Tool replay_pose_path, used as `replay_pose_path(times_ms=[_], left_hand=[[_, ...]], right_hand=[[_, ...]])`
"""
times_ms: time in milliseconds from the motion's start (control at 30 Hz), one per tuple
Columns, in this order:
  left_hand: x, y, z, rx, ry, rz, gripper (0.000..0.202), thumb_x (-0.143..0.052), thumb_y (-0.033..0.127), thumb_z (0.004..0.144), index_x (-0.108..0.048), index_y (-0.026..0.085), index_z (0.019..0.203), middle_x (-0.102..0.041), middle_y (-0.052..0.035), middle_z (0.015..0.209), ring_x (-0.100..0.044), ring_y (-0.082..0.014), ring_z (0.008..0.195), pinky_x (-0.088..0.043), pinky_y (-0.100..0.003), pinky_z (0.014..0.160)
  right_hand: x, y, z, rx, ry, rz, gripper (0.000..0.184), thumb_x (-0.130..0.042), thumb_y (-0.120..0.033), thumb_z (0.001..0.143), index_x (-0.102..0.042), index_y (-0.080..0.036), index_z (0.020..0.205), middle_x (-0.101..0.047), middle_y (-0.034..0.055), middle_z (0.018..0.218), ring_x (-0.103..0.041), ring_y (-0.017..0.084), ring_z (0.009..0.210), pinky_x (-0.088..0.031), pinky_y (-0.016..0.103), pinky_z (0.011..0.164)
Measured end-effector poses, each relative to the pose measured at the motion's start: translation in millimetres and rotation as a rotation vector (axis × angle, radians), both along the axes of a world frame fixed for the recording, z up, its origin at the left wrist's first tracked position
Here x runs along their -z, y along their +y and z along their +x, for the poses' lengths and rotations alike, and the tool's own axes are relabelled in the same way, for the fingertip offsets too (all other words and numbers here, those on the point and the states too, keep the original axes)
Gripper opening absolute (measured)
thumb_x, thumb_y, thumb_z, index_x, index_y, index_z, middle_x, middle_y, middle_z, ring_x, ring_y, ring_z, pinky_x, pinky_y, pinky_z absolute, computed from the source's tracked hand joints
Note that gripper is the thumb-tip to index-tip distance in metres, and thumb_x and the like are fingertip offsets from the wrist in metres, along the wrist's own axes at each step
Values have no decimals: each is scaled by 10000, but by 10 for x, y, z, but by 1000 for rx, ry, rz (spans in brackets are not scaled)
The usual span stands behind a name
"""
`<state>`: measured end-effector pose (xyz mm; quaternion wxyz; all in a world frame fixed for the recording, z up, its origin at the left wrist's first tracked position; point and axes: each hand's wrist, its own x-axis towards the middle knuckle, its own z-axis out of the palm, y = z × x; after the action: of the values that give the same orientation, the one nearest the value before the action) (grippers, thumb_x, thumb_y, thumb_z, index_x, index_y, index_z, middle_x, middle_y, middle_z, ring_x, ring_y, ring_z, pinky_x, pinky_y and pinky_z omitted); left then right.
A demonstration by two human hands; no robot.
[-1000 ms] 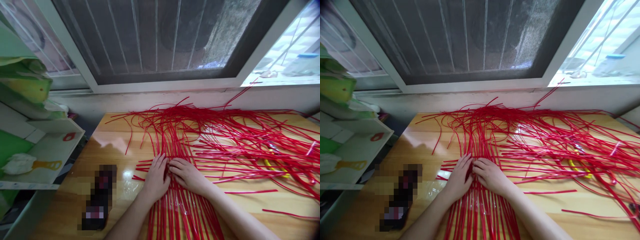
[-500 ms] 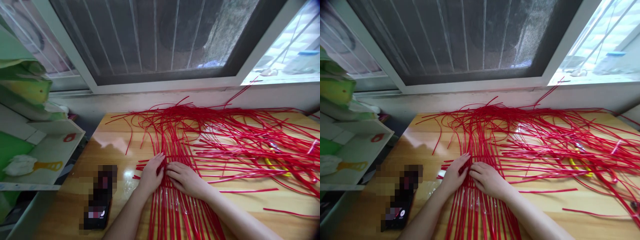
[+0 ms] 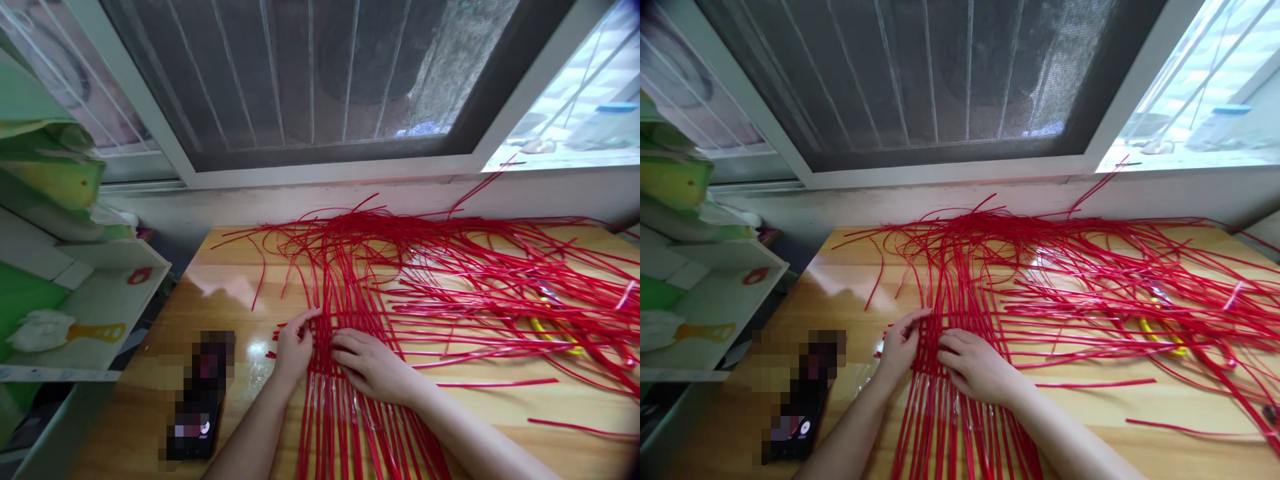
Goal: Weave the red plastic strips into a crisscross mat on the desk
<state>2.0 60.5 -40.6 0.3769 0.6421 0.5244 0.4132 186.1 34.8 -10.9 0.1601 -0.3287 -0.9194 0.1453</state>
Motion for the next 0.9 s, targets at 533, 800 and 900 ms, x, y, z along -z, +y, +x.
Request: replay_pose_path(times_ms=[533, 800, 900], left_hand=[[-41, -16, 30, -41, 21, -5, 426, -391, -3, 694, -605, 183, 1011, -626, -40, 1058, -548, -144, 1022, -401, -330, 949], [-45, -18, 32, -44, 38, 3, 413, -385, 1, 699, -608, 185, 993, -629, -39, 1039, -552, -141, 1005, -408, -322, 935], [-28, -17, 27, -43, 31, 7, 429, -386, -8, 687, -606, 193, 995, -624, -30, 1050, -546, -137, 1016, -398, -320, 947]], right_hand=[[-46, 32, -38, -34, -40, 6, 228, -475, -165, 766, -583, -169, 967, -532, 85, 1089, -430, 210, 1072, -325, 369, 975], [1, 86, -24, -39, -67, -10, 170, -493, -176, 766, -590, -175, 905, -536, 85, 1067, -446, 207, 1046, -361, 359, 934], [2, 72, -11, -25, -55, -13, 166, -485, -174, 772, -593, -175, 899, -532, 86, 1067, -443, 199, 1053, -360, 348, 939]])
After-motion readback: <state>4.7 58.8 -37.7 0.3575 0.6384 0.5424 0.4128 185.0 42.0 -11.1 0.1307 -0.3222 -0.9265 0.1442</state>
